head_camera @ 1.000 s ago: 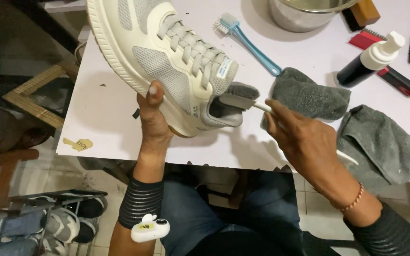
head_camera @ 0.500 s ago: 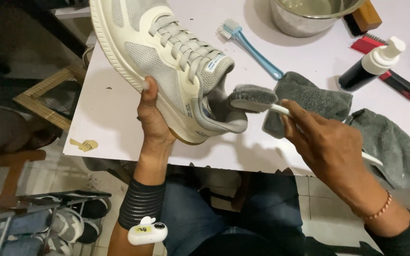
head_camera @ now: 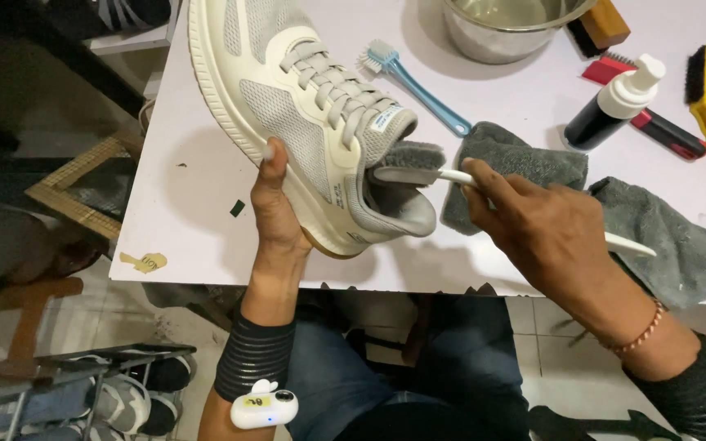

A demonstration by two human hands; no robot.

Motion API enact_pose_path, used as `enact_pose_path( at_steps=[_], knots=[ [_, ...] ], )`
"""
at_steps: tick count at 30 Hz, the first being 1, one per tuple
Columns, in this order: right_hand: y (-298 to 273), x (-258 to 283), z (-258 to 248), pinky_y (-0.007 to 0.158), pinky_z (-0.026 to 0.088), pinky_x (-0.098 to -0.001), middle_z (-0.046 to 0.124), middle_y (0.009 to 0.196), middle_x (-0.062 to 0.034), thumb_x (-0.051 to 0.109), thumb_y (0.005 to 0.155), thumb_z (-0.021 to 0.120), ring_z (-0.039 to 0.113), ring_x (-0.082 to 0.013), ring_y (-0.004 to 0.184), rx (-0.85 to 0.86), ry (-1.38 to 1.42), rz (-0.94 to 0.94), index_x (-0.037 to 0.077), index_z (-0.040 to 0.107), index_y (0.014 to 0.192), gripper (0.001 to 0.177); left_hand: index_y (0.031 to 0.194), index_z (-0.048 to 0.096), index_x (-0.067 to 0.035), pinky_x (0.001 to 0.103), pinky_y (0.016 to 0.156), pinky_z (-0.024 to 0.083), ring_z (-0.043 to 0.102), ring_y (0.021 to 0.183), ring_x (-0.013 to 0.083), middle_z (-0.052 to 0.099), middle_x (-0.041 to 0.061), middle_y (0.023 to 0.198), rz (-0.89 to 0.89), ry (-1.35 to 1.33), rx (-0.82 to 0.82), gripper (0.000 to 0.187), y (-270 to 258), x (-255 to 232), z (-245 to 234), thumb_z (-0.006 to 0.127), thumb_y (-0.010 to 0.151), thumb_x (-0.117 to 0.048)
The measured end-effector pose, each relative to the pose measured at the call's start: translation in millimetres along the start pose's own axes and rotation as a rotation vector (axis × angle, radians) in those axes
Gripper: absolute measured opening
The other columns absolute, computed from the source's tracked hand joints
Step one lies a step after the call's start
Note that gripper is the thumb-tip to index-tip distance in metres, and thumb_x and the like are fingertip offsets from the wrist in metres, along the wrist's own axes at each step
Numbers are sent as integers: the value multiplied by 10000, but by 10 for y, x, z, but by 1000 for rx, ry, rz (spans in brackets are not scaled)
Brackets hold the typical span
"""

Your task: The person applies cleaning foam to a white sneaker and scrubs the interior and upper areas with a small brush. They then wipe the shoe with a gray cloth, repeating the scrubbing and wiping process on the same shoe.

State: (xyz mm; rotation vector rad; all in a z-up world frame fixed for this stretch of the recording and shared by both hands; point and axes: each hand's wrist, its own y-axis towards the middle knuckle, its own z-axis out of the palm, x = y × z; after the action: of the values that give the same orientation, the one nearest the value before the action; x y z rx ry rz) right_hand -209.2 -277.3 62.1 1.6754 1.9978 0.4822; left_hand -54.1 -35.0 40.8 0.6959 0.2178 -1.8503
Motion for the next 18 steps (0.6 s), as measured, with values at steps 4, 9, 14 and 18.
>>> enact_pose_path(
  at_steps=[4,9,14,18],
  knots=[
    [-17,-51,-207,343,372,-299,672,699,36,287,1013,714,461,-129,385,138,18,-34,192,689,1308,312,1406,555,-15,516,1143,460,581,1296,383,630,183,1377,-13,-9,1,679,-5,-74,-17,810,876,-355],
    [37,13,-52,365,299,-283,622,669,36,318,1062,688,392,-124,392,87,-12,-4,215,677,1277,238,1352,567,-19,506,1086,493,617,1225,372,666,180,1293,-83,82,-108,686,-57,21,152,788,815,-384],
    [-37,-24,-93,314,369,-379,778,946,19,400,1015,573,652,-261,479,266,159,160,273,632,1321,337,1338,582,-7,477,1092,521,635,1241,350,678,172,1293,-42,312,-309,767,-112,-114,294,762,724,-430],
    [-120,-146,-128,382,383,-323,696,619,-51,483,1013,525,600,-201,417,394,123,345,250,699,1322,424,1375,560,-33,444,1095,524,612,1286,315,659,148,1338,7,470,-374,856,-125,-181,339,706,706,-547]
  ],
)
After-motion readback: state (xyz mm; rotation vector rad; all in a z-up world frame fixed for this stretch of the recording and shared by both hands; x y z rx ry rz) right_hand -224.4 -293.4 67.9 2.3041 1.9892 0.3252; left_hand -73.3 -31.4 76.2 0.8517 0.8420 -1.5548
